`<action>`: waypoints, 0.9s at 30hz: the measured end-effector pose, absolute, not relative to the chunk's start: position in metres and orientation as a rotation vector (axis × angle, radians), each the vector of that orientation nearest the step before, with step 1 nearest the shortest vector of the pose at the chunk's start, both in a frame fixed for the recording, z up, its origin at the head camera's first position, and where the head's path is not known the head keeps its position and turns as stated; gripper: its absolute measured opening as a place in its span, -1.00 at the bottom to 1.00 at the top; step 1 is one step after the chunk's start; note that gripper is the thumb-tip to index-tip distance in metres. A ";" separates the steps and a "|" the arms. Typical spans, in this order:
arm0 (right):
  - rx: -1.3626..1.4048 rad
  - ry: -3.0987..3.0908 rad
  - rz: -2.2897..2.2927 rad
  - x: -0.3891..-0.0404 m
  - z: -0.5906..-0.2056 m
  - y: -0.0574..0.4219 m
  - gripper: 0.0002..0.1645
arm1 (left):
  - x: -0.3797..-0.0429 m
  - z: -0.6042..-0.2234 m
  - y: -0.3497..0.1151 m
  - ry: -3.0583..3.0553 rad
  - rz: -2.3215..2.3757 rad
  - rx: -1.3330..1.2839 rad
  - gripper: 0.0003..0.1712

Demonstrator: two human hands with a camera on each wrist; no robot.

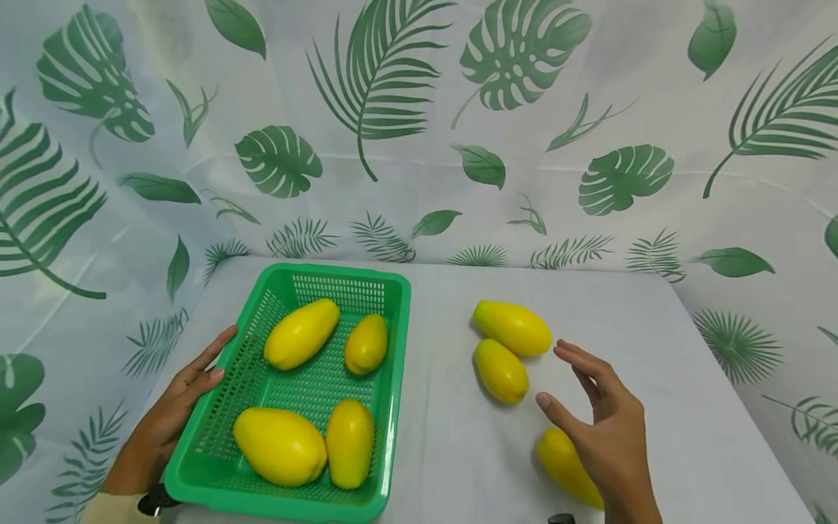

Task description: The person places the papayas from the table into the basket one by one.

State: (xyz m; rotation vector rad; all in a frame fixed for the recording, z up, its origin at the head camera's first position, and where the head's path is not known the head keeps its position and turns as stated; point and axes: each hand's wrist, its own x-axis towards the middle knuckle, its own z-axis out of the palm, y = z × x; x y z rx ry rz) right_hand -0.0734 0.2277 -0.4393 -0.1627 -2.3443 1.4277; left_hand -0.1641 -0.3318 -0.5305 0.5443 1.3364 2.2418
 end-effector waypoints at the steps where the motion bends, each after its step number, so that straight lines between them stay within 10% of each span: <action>1: -0.182 -2.376 1.417 -0.072 -0.440 0.230 -0.19 | -0.164 -0.531 -0.331 1.321 2.248 0.539 -0.24; 27: -0.517 -2.955 1.067 -0.046 -0.516 0.313 0.11 | -0.165 -0.531 -0.331 1.258 2.270 0.540 -0.24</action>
